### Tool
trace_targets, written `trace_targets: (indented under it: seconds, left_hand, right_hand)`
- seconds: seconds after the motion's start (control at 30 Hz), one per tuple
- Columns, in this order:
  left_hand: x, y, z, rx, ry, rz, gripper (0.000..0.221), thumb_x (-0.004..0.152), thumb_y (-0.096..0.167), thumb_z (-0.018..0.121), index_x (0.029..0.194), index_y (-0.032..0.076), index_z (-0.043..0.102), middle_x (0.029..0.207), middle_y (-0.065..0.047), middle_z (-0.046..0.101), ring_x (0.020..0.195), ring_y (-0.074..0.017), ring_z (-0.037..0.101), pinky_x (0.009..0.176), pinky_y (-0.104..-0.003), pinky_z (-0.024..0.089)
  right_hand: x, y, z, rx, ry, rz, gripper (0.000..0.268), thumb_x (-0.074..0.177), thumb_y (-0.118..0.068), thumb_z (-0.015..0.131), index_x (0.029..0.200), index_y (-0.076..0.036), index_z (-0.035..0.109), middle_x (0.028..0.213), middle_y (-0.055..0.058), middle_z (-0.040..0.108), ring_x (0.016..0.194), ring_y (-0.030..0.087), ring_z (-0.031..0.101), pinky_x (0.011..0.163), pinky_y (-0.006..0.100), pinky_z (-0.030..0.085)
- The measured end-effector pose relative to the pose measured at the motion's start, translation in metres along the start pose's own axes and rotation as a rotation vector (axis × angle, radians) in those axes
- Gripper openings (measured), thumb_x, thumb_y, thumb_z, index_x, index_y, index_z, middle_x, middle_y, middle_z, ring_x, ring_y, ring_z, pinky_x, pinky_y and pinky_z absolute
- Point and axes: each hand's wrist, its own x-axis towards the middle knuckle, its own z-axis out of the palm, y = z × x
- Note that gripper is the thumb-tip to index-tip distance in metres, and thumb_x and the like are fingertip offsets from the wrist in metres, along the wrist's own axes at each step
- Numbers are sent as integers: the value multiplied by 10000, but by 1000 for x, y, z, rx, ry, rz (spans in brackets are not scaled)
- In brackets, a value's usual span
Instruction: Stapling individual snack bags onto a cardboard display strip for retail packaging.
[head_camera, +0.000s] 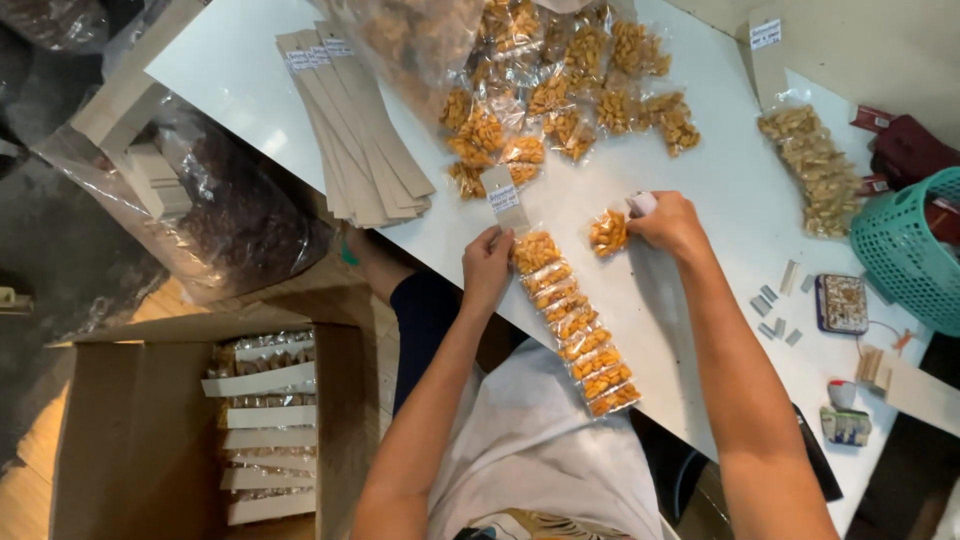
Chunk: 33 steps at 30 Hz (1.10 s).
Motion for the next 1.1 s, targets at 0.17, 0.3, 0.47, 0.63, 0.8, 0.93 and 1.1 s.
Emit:
trace_targets:
  seconds: [0.17, 0.3, 0.47, 0.63, 0.8, 0.93, 1.1]
  left_hand:
    - [5, -8, -1, 19, -8, 0, 434, 949, 375, 682, 1258, 73, 722, 946, -177, 777, 891, -236, 751, 727, -367, 605]
    - [1, 0, -3, 46, -18, 27, 451, 959, 368, 660, 1267, 44, 716, 1007, -226, 766, 988, -323, 744, 807, -443, 590]
    - [-1, -4, -4, 44, -17, 40, 399, 962, 357, 660, 1243, 87, 742, 932, -188, 776, 943, -286, 744, 796, -430, 590]
    - [10, -15, 0, 35, -19, 19, 425, 940, 376, 674, 1247, 90, 737, 948, -183, 776, 954, -275, 737, 813, -417, 582]
    - [-10, 13, 1, 0, -46, -26, 506, 922, 465, 696, 1259, 89, 733, 1050, -182, 776, 1037, -293, 736, 864, -427, 579]
    - [10, -6, 11, -98, -26, 13, 461, 918, 401, 711, 1208, 45, 752, 1075, -219, 758, 1062, -298, 704, 899, -444, 561]
    - [18, -5, 20, -430, -109, 26, 337, 927, 149, 714, 1213, -29, 692, 774, -63, 641, 632, -106, 609, 552, -226, 520]
  right_hand:
    - [-17, -7, -3, 39, -50, -19, 927, 668, -463, 910, 1423, -34, 586, 1310, 266, 658, 1265, 450, 586, 1060, 539, 484]
    - [-40, -12, -4, 48, -111, -90, 681, 625, -426, 878, 1187, -71, 732, 1128, 225, 741, 1140, 445, 662, 954, 518, 537]
    - [-81, 28, -6, -64, 621, -671, 224, 870, -200, 830, 1032, -142, 687, 961, 43, 658, 1006, 277, 640, 901, 367, 534]
    - [-80, 76, 11, -82, 328, -508, 398, 755, -235, 799, 1133, -142, 714, 1137, 65, 676, 1104, 319, 641, 913, 465, 558]
    - [-88, 39, 12, 77, 325, -330, 558, 844, -466, 819, 1151, -20, 684, 1115, 172, 622, 1058, 397, 632, 907, 527, 541]
    - [-69, 33, 7, 27, 321, -483, 316, 771, -243, 819, 1045, -127, 712, 969, 76, 633, 1001, 335, 649, 858, 467, 555]
    - [-121, -60, -71, 515, -33, -562, 186, 786, -85, 774, 961, -126, 725, 779, 77, 680, 824, 162, 622, 814, 333, 503]
